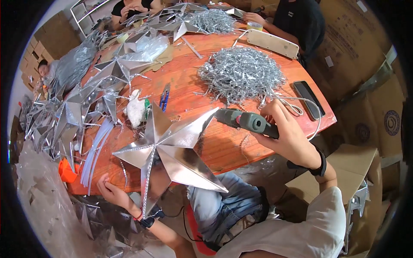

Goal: Applying silver tinsel trim to a large metallic star decoration using a hot glue gun.

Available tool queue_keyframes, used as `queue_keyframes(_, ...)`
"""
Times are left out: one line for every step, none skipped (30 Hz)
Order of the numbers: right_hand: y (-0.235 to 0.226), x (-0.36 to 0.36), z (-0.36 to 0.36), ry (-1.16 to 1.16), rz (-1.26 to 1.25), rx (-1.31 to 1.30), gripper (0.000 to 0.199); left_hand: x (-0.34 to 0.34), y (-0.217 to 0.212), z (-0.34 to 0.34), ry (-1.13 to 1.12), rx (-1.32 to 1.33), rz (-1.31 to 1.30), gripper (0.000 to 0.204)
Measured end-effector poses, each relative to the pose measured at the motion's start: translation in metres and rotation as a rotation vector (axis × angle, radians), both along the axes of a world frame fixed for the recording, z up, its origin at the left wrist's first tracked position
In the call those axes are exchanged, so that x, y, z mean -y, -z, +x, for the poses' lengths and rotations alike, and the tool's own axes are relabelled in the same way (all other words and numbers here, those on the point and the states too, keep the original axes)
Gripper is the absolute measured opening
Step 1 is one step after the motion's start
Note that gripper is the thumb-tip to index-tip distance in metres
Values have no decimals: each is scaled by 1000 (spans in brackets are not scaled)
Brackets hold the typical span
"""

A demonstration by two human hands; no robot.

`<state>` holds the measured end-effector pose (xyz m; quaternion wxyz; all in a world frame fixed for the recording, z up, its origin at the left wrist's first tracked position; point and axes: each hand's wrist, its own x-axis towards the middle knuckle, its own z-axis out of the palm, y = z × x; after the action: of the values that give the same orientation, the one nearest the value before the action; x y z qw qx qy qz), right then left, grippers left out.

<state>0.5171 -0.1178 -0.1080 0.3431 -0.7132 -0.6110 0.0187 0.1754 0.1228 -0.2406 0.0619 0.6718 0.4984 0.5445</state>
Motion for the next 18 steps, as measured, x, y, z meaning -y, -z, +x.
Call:
queue_keyframes(-1, -2, -2, -9, 0, 3, 35, 1, -1, -2, -5, -2, -17, 20)
queue_keyframes(-2, -3, -4, -17, -3, 36, 34, 2, -3, -4, -14, 1, -16, 20)
queue_keyframes(-2, -5, -4, -22, -8, 74, 34, 4, -4, -1, -10, 3, -11, 20)
queue_keyframes(-3, -7, -5, -27, -8, 82, 34, 4, -4, 1, -6, 4, -5, 19)
queue_keyframes(-3, -7, -6, -3, -18, 63, 34, 4, -3, 3, -11, 12, -5, 19)
queue_keyframes(-5, -7, -8, 24, -32, 40, 34, 5, -2, 3, -24, 17, 2, 19)
queue_keyframes(-6, -8, -9, 21, -36, 45, 34, 5, -1, 4, -36, 21, 9, 19)
queue_keyframes(-8, -7, -8, 27, -36, 63, 36, 5, 1, 5, -37, 26, 4, 19)
queue_keyframes(-10, -8, -9, 31, -34, 79, 37, 4, 1, 5, -30, 19, 29, 19)
queue_keyframes(-12, -7, -8, 29, -38, 83, 37, 3, 2, 5, -22, 13, 52, 19)
queue_keyframes(-13, -7, -8, 23, -50, 125, 38, 4, 3, 7, -22, 17, 47, 19)
queue_keyframes(-15, -7, -8, 15, -61, 166, 38, 5, 1, 7, -18, 30, 45, 19)
queue_keyframes(-18, -7, -9, 15, -66, 171, 38, 6, 1, 8, -14, 43, 42, 19)
queue_keyframes(-21, -7, -10, 25, -59, 170, 35, 5, 3, 9, -15, 48, 36, 19)
queue_keyframes(-24, -8, -13, 27, -55, 165, 33, 3, 4, 6, -9, 46, 53, 18)
queue_keyframes(-28, -8, -15, 17, -63, 166, 33, 3, 4, 3, -4, 44, 69, 18)
queue_keyframes(-31, -6, -16, 67, -59, 224, 30, 2, 5, 2, -16, 45, 60, 18)
queue_keyframes(-38, -5, -18, 107, -52, 287, 27, 2, 1, 0, -12, 49, 74, 17)
